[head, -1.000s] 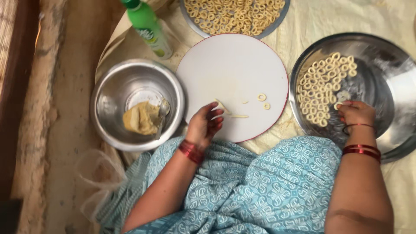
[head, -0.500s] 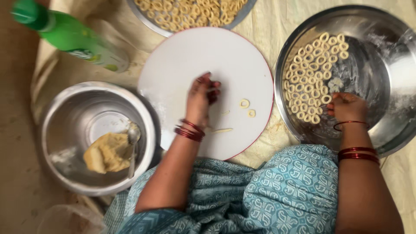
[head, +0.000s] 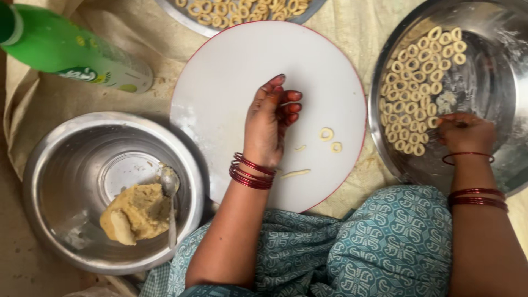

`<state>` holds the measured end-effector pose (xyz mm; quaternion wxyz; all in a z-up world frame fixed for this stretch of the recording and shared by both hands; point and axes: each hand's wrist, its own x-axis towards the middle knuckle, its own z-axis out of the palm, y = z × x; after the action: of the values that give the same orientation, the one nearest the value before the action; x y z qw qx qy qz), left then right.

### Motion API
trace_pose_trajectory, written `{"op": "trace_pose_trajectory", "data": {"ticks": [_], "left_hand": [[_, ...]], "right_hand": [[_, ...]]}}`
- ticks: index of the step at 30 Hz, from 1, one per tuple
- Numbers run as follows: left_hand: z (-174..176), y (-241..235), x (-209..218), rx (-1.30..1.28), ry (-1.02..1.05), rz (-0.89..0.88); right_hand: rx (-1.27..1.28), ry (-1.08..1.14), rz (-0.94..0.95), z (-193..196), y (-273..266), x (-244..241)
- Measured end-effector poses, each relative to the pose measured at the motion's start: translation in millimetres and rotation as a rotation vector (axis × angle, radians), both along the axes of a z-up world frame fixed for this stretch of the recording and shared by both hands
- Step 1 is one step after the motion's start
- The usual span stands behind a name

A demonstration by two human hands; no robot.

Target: The person sits on the floor and shapes small pieces of dough into ring-shaped snacks by hand. They roll the dough into thin strips, join the ends to form rings, and place the finished pieces onto a metal tray.

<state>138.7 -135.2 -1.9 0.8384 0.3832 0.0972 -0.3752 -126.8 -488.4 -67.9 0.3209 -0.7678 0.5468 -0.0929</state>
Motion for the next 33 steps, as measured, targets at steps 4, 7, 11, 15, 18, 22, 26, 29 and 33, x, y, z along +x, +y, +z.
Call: {"op": "trace_pose_trajectory", "data": {"ticks": [4,7,11,15,18,22,26,29,33], "left_hand": [[15.1,7.2,2.3,-0.057,0.043,0.015],[23.1,12.9,1.3,-0.069,0.042,0.027],[28.6,18.6,0.6,-0.068,0.029,0.040],[32.1,23.2,-1.2,-0.084,0.010,0.045],[35.5,22.1,-0.5,-0.091,0.002,0.046],[37.1,21.0,0.3,-0.079,-0.004,0.037],[37.1,19.3,-0.5,-0.096,-0.001,0.028],[39.9,24.2,0.9,-0.106,-0.002,0.035],[39.3,28.3,-0.8,-0.144,0.004,0.051]], "right_hand": [[-0.240,-0.087,0.283,32.4,29.0,27.0],[-0.216,-0.182,0.630,62.1,74.9,54.7],[-0.075,-0.033,0.933,75.4,147.4,105.4],[-0.243,0.007,1.056,92.3,185.7,130.1],[-0.304,0.021,1.100,99.1,194.1,136.7],[-0.302,-0.020,1.116,88.7,192.1,138.0],[0.220,0.034,0.822,71.8,160.8,119.3],[0.207,-0.023,0.597,67.9,111.8,83.5],[0.088,-0.310,0.234,52.1,32.3,18.6]]}}
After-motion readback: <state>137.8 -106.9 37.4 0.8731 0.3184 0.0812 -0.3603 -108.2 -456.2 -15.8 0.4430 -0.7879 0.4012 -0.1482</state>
